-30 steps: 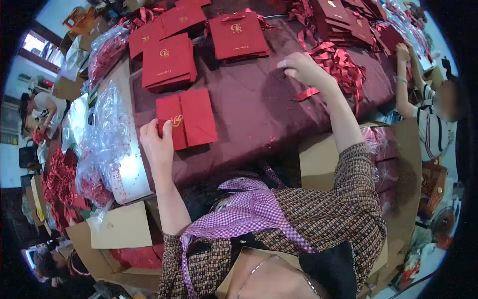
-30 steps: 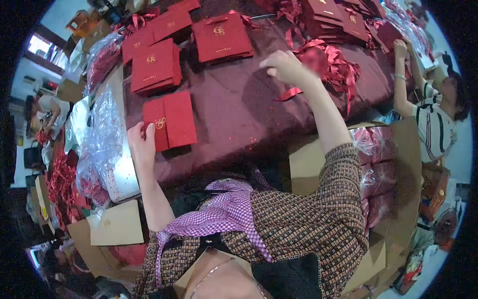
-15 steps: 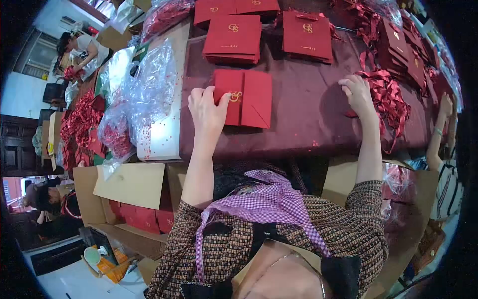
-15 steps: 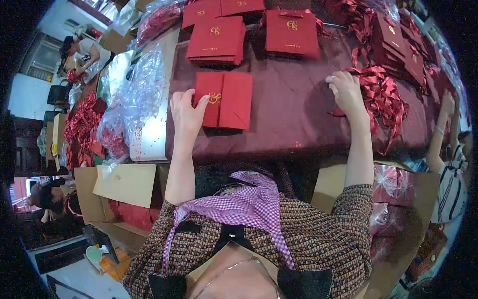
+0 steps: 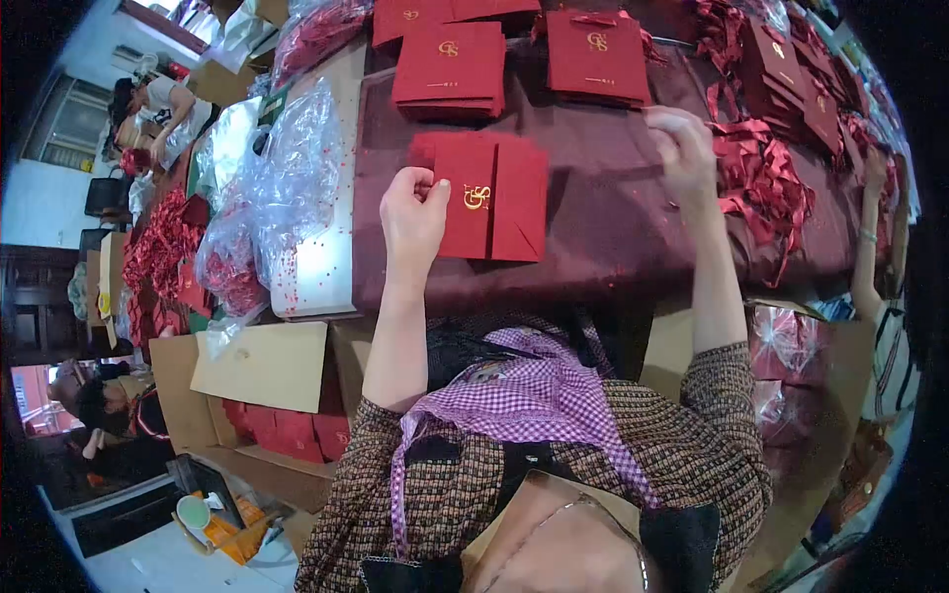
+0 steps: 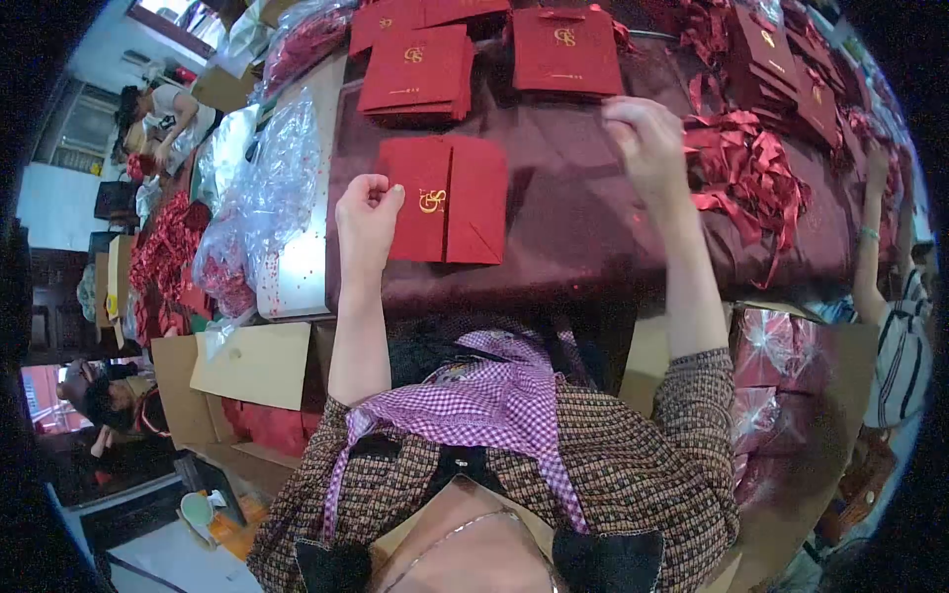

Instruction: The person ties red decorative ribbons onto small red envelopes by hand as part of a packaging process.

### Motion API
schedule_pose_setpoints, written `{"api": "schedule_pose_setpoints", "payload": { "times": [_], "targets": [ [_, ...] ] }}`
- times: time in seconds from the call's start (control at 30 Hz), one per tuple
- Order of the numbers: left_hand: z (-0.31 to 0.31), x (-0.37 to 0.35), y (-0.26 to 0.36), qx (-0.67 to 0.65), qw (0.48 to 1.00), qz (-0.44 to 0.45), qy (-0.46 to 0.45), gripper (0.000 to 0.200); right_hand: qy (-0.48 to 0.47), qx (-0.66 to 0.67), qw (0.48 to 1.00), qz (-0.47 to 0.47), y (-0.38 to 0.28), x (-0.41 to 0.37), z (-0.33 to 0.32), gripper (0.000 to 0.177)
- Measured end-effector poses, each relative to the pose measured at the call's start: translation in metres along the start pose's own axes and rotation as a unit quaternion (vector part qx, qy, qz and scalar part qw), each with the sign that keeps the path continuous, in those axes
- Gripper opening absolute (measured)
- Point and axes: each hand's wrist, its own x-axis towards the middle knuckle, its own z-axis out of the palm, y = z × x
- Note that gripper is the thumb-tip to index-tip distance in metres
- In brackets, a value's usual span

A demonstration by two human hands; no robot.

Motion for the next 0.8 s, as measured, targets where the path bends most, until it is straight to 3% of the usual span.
{"api": "schedule_pose_setpoints", "payload": {
  "times": [0.17,0.2,0.27,0.33,0.37,0.57,0.8],
  "targets": [
    [0.007,-0.004,-0.009,-0.013,1.0,0.011,0.008,0.02,-0.002,0.233,0.955,0.181,-0.057,0.008,0.061,0.016],
    [0.007,-0.005,-0.011,-0.018,0.999,0.024,0.017,0.021,-0.013,0.225,0.969,0.102,-0.064,0.012,0.07,0.016],
    [0.007,-0.007,-0.009,-0.016,0.999,0.024,0.018,0.022,-0.074,0.289,0.937,0.181,-0.091,0.009,0.084,0.015],
    [0.006,-0.01,-0.004,-0.016,0.999,0.023,0.019,0.023,-0.072,0.259,0.96,0.075,-0.106,0.012,0.093,0.018],
    [0.005,-0.012,0.0,-0.011,0.999,0.024,0.023,0.023,-0.077,0.311,0.937,0.142,-0.119,0.012,0.094,0.015],
    [0.003,-0.018,0.011,-0.031,0.998,0.042,0.027,0.019,-0.063,0.259,0.962,0.067,-0.13,0.009,0.115,0.013],
    [0.002,-0.023,0.025,-0.048,0.998,0.048,0.016,0.017,-0.087,0.224,0.966,0.092,-0.137,0.012,0.108,0.013]
  ]
}}
